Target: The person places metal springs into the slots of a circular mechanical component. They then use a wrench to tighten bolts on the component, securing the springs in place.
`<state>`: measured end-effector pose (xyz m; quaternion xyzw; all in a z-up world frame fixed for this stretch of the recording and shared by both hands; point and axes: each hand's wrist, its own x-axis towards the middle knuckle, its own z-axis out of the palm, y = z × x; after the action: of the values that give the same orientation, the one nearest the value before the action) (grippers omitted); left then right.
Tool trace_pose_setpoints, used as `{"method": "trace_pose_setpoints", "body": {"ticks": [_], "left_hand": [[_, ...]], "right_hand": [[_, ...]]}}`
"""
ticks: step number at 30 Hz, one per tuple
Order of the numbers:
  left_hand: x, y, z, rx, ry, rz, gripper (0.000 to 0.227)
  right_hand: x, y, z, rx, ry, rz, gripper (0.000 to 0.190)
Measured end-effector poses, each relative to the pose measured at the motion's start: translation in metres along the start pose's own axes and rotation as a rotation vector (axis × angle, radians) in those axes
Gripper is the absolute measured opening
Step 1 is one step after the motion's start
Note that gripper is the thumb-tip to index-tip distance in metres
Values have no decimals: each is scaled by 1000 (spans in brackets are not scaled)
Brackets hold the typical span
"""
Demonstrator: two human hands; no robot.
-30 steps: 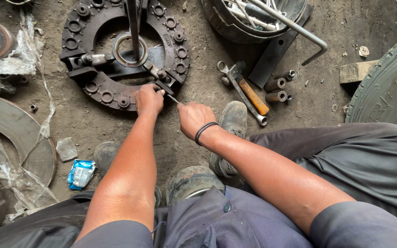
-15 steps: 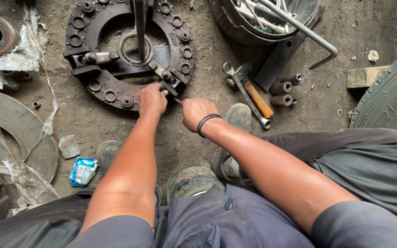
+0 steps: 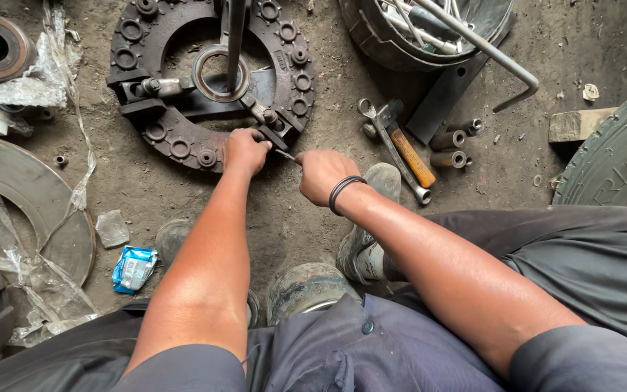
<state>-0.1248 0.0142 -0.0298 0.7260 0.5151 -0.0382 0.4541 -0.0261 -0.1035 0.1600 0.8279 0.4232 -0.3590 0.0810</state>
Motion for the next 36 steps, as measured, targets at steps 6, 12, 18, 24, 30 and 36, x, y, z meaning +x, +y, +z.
{"method": "trace_pose_setpoints", "body": {"ticks": [6, 12, 18, 24, 30, 36], "left_hand": [[-12, 10, -4, -39, 31, -55, 26], [-18, 17, -10, -39, 31, -61, 25], [-27, 28, -19, -34, 18, -92, 24], [-41, 42, -22, -41, 38, -141, 21], [-43, 43, -23, -19, 48, -142, 19], [-41, 46, -25, -18, 10, -160, 21]], "right_hand": [[-16, -4, 3, -29, 65, -27, 45], [-14, 0, 13, -62, 96, -73, 44], [-7, 4, 20, -41, 109, -85, 44], [-2, -3, 10, -40, 53, -47, 42], [21, -5, 1, -1, -32, 27, 40], [74, 14, -12, 90, -226, 15, 30]]}}
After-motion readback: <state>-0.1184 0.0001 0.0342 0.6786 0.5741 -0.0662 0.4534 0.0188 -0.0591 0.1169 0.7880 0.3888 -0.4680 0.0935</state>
